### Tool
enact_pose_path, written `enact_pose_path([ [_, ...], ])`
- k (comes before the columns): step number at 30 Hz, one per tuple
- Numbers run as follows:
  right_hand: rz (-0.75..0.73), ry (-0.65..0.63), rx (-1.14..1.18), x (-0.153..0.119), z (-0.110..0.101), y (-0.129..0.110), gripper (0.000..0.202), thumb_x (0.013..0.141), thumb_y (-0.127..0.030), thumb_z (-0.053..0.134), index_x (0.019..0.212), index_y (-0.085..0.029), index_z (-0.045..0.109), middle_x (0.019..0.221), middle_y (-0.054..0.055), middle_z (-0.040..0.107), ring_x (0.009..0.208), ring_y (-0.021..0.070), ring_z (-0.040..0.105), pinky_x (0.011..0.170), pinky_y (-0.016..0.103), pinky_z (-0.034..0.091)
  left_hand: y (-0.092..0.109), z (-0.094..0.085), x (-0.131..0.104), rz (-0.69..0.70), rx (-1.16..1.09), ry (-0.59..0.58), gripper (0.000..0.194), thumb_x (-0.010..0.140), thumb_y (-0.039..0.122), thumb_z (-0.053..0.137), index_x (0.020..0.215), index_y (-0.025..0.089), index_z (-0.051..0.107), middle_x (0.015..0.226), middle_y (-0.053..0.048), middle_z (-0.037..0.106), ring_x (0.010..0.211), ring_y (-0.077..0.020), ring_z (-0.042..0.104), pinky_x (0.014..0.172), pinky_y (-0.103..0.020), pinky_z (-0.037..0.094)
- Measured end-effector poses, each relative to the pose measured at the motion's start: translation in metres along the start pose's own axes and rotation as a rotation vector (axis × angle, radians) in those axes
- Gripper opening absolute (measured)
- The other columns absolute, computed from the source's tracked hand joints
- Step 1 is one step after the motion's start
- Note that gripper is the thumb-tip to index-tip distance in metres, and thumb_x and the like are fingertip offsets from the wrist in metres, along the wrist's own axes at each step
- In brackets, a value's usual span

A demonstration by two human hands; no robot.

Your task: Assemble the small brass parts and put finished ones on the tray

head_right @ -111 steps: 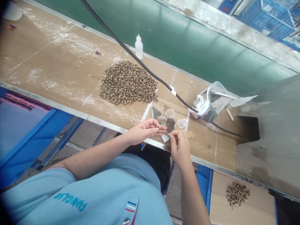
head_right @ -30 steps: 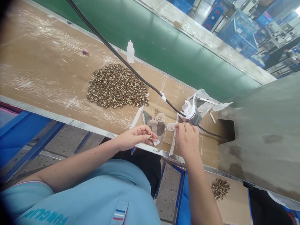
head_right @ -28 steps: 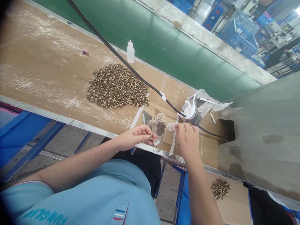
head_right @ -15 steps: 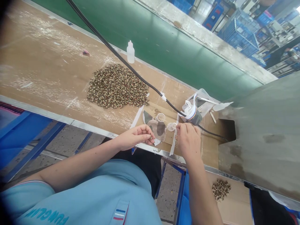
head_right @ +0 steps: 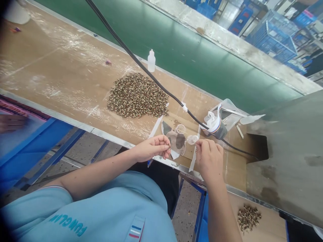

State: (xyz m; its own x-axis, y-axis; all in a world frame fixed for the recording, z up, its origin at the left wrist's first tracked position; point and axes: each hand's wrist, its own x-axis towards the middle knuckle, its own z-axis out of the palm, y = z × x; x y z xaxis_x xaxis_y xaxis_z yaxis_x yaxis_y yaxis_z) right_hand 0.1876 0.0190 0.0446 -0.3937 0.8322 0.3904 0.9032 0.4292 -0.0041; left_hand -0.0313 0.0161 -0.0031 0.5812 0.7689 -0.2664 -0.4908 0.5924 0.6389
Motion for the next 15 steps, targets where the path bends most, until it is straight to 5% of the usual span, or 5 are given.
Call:
enact_pose_path([
  [8,0.069,-0.043,0.418,-0.005,0.011,-0.046,0.011,0.091,-0.025,0.044,0.082,-0.024,0.051,0.076,0.001,0.058,0.073,0.0163,0.053,0.066,0.03,0.039,0.002,-0.001,-0.001,-0.02,-0.022,-0.031,0.037,0.065,0.035,0.078,0.082,0.014,0.051,0.065,0.0,0.065,0.057,-0.0101,0.062,0.06,-0.023,0.045],
  [15,0.11,-0.062,0.567,-0.003,0.018,-0.055,0.012,0.091,-0.025,0.045,0.08,-0.022,0.05,0.075,0.0,0.057,0.07,0.0138,0.052,0.062,0.028,0.04,0.003,-0.002,-0.002,-0.009,-0.014,-0.041,0.04,0.064,0.037,0.079,0.082,0.014,0.052,0.064,0.0,0.065,0.056,-0.0098,0.061,0.059,-0.023,0.044],
])
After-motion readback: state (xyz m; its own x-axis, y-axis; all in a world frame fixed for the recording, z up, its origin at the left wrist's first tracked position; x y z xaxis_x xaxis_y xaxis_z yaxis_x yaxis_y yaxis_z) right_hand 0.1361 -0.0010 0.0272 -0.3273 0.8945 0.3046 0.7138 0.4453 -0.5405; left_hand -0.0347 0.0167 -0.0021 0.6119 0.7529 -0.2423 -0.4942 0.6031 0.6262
